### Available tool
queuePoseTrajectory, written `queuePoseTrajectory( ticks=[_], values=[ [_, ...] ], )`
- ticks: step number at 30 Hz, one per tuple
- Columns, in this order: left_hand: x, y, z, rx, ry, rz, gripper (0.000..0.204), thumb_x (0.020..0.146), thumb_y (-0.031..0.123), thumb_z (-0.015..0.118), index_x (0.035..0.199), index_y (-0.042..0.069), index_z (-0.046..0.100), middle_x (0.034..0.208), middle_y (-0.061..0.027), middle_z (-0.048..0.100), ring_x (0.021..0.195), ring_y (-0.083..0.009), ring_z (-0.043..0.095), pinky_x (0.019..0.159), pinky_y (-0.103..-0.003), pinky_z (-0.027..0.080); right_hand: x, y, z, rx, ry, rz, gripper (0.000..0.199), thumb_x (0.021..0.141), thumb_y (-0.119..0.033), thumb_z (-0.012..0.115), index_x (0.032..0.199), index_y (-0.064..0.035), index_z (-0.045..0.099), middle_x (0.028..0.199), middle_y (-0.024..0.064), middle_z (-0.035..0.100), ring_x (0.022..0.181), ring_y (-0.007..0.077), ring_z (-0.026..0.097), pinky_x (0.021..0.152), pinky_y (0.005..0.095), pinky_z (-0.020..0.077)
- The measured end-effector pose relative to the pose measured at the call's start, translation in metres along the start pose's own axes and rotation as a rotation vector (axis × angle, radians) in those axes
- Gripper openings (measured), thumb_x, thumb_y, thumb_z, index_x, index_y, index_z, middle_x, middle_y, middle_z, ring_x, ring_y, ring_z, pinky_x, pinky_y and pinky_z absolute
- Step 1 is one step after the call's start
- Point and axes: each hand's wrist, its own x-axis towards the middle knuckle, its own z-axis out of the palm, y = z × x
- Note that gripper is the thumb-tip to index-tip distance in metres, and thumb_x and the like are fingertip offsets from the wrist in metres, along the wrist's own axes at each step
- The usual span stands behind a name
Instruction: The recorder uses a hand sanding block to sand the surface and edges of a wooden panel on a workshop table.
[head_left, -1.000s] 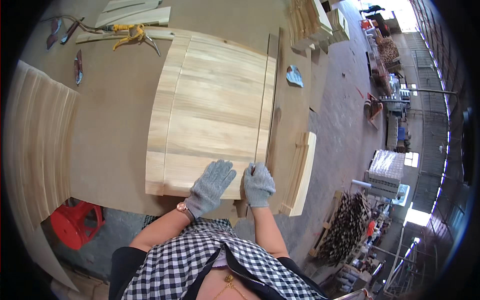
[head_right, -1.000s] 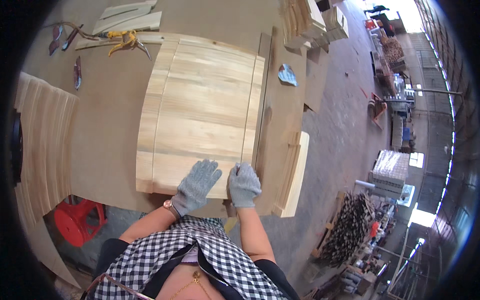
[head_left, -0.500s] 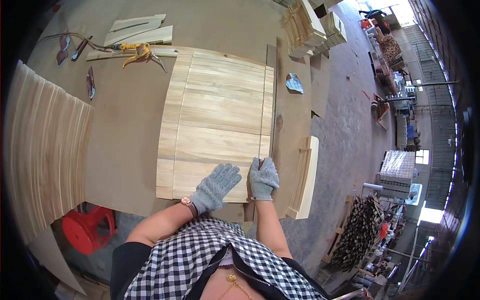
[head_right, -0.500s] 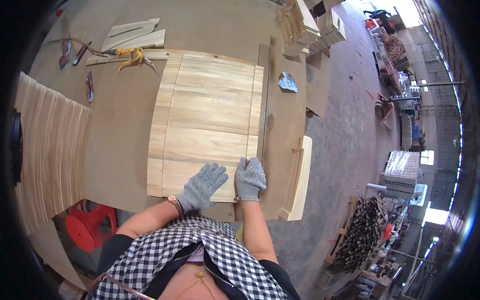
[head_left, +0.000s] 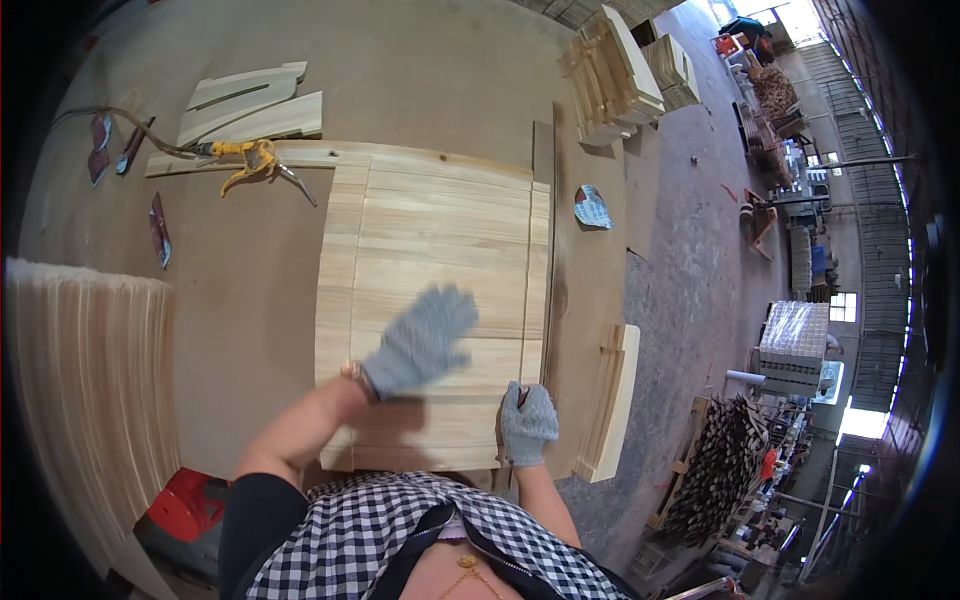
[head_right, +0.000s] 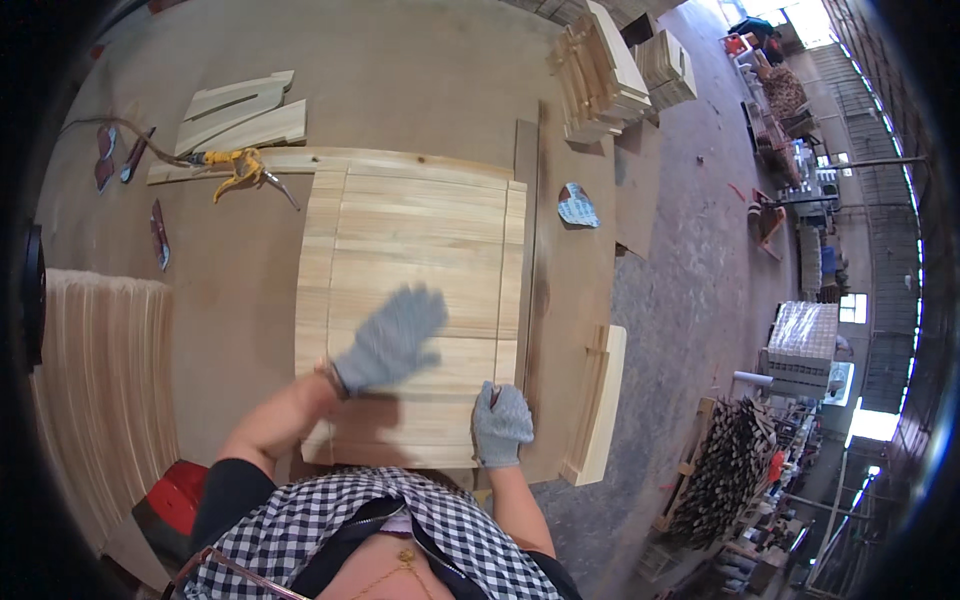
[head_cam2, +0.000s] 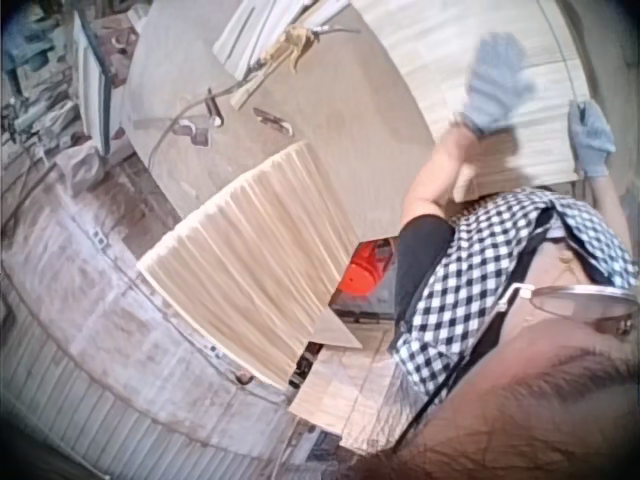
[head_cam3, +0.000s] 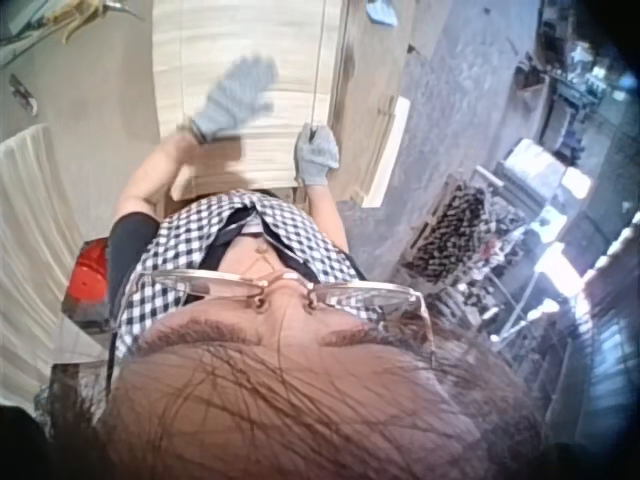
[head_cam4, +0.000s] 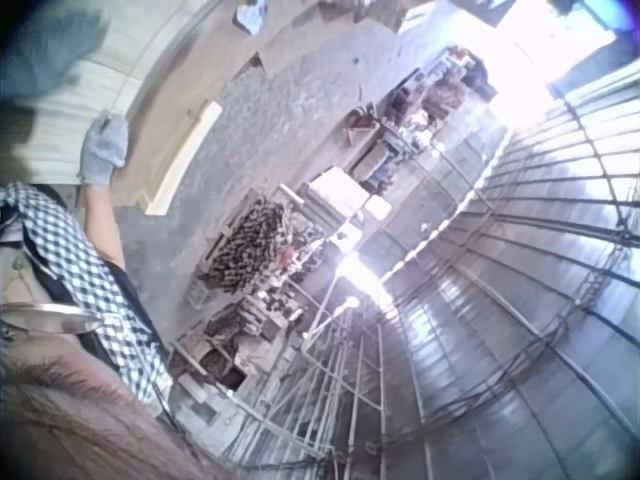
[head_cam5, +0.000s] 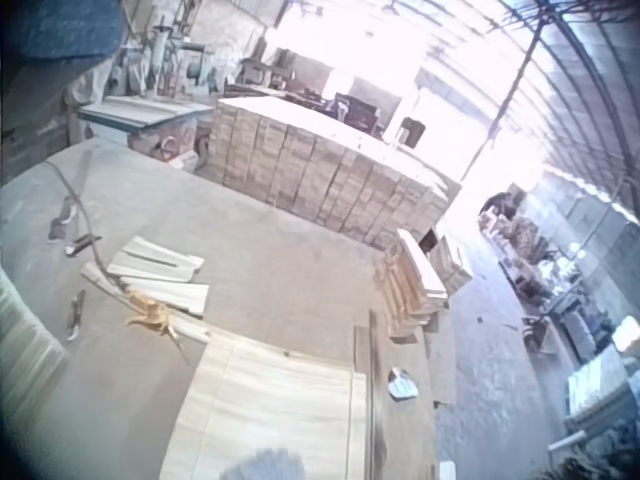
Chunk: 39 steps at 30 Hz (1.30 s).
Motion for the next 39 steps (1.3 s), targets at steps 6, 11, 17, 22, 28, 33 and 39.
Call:
queuePoseTrajectory(
  ticks=[6,11,17,22,28,33,39],
  values=[
    [0.123,-0.123,-0.019,0.301,0.262,-0.353,0.058,0.085,0.042,0.05,0.129,0.004,0.042,0.133,-0.0193,0.04,0.126,-0.0338,0.036,0.108,-0.043,0.022,0.008,-0.016,-0.008,0.034,0.064,-0.048,0.025,0.078,-0.018,0.066,0.062,-0.0104,0.049,0.056,0.0086,0.048,0.048,0.0273,0.049,0.045,0.039,0.039],
    [0.147,-0.116,-0.02,0.206,-0.109,-0.517,0.06,0.09,0.051,0.035,0.128,0.005,0.044,0.127,-0.0178,0.047,0.121,-0.0314,0.041,0.108,-0.044,0.02,0.015,-0.013,-0.015,0.013,0.001,-0.001,0.022,0.076,-0.015,0.069,0.063,-0.0105,0.051,0.057,0.008,0.048,0.049,0.0262,0.05,0.045,0.0366,0.0394],
    [0.141,-0.121,-0.013,0.234,-0.02,-0.499,0.057,0.089,0.05,0.039,0.122,0.006,0.049,0.118,-0.0172,0.053,0.111,-0.0304,0.048,0.104,-0.045,0.025,0.062,-0.026,-0.001,0.069,0.026,-0.004,0.019,0.077,-0.019,0.068,0.068,-0.0094,0.055,0.059,0.0082,0.051,0.051,0.0263,0.051,0.047,0.0362,0.0411],
    [0.14,-0.12,-0.013,0.235,0.151,-0.414,0.052,0.086,0.046,0.047,0.113,0.003,0.056,0.101,-0.0162,0.059,0.096,-0.0311,0.053,0.098,-0.044,0.033,0.07,-0.029,0.005,-0.006,-0.024,-0.086,0.016,0.079,-0.017,0.065,0.069,-0.009,0.056,0.06,0.0097,0.052,0.054,0.0274,0.052,0.049,0.0376,0.0424],
    [0.138,-0.126,-0.01,0.222,0.172,-0.394,0.051,0.086,0.046,0.048,0.111,0.003,0.057,0.099,-0.0168,0.059,0.094,-0.0316,0.054,0.097,-0.045,0.034,0.071,-0.026,0.003,0.085,-0.076,-0.08,0.018,0.08,-0.015,0.064,0.067,-0.0086,0.053,0.06,0.0095,0.05,0.053,0.0265,0.051,0.049,0.0364,0.042],
    [0.132,-0.127,-0.009,0.208,0.194,-0.405,0.051,0.086,0.046,0.048,0.111,0.003,0.057,0.1,-0.0169,0.06,0.094,-0.0321,0.054,0.096,-0.045,0.034,0.078,-0.035,0.004,0.021,-0.063,-0.127,0.019,0.08,-0.014,0.063,0.066,-0.0092,0.051,0.059,0.0091,0.048,0.054,0.0254,0.051,0.049,0.0355,0.042],
    [0.139,-0.122,-0.009,0.216,0.226,-0.374,0.052,0.086,0.047,0.047,0.111,0.003,0.057,0.101,-0.0168,0.06,0.096,-0.0319,0.054,0.096,-0.045,0.034,0.15,-0.052,0.035,-0.139,0.067,-0.186,0.017,0.083,-0.018,0.06,0.071,-0.0088,0.05,0.063,0.0108,0.05,0.056,0.0269,0.052,0.051,0.0371,0.0426]
  ],
)
